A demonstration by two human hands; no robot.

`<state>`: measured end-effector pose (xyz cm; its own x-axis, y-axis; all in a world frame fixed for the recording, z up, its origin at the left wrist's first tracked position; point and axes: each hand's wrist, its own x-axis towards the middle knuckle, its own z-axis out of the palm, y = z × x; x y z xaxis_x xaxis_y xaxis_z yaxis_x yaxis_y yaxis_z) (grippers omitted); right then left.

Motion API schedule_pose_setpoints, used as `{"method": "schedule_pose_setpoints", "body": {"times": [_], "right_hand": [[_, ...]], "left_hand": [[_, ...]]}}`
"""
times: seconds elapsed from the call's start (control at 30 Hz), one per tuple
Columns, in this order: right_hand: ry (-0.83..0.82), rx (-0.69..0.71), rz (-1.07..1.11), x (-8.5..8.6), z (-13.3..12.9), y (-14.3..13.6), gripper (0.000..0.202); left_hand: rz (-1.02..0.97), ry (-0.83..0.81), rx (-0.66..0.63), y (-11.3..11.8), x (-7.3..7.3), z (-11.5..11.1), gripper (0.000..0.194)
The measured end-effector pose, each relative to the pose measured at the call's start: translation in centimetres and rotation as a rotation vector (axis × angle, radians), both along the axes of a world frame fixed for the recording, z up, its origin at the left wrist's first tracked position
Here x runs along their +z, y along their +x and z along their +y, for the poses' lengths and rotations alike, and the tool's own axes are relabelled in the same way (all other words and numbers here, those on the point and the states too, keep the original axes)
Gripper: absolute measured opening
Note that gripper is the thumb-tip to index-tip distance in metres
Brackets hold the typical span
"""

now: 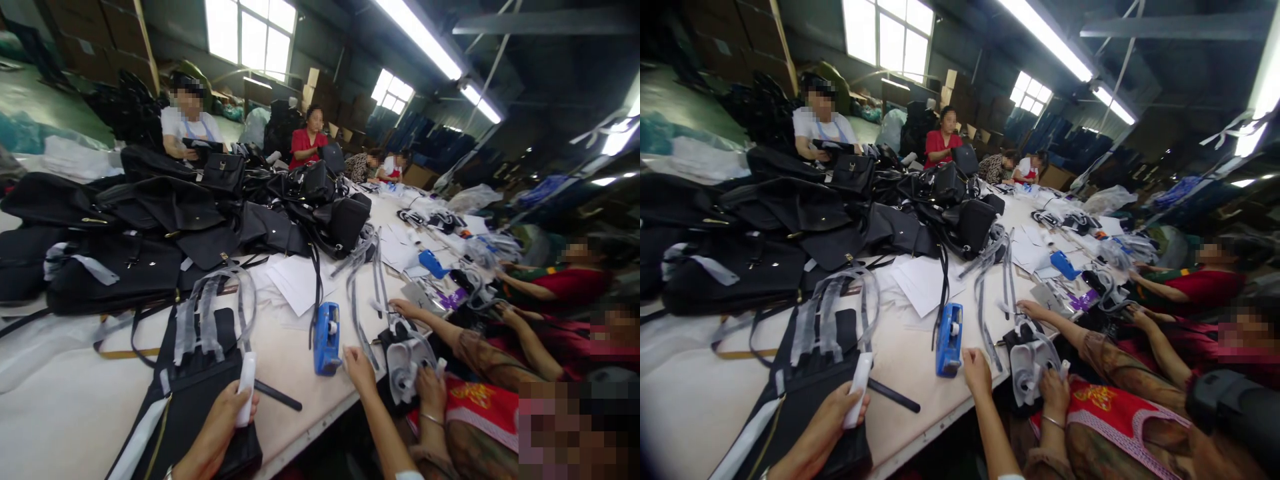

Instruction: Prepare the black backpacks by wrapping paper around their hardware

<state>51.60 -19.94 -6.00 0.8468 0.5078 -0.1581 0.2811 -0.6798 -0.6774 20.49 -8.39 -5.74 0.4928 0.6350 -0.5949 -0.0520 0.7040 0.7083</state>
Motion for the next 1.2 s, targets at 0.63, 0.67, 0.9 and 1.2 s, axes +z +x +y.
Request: {"method": "schedule_pose_setpoints", "body": {"times": [0.63, 0.67, 0.9, 1.2], "right_hand": [[0.138, -0.063, 0.464, -3.3, -1.6, -3.3, 0.043], [0.125, -0.072, 0.469, -3.6, -1.6, -3.4, 0.042], [0.025, -0.048, 0.301, -4.1, -2.6, -3.2, 0.028], [0.252, 0.428, 0.5, 0.7, 1.6, -12.7, 0.031]], "left_hand": [[0.03, -0.004, 0.048, 0.0, 0.3, -0.1, 0.037], [0.027, -0.012, 0.048, 0.0, 0.3, -0.1, 0.037], [0.028, -0.023, 0.057, -0.3, 0.5, -0.1, 0.036], [-0.053, -0.014, 0.082, -0.2, 1.8, -0.6, 0.035]]}}
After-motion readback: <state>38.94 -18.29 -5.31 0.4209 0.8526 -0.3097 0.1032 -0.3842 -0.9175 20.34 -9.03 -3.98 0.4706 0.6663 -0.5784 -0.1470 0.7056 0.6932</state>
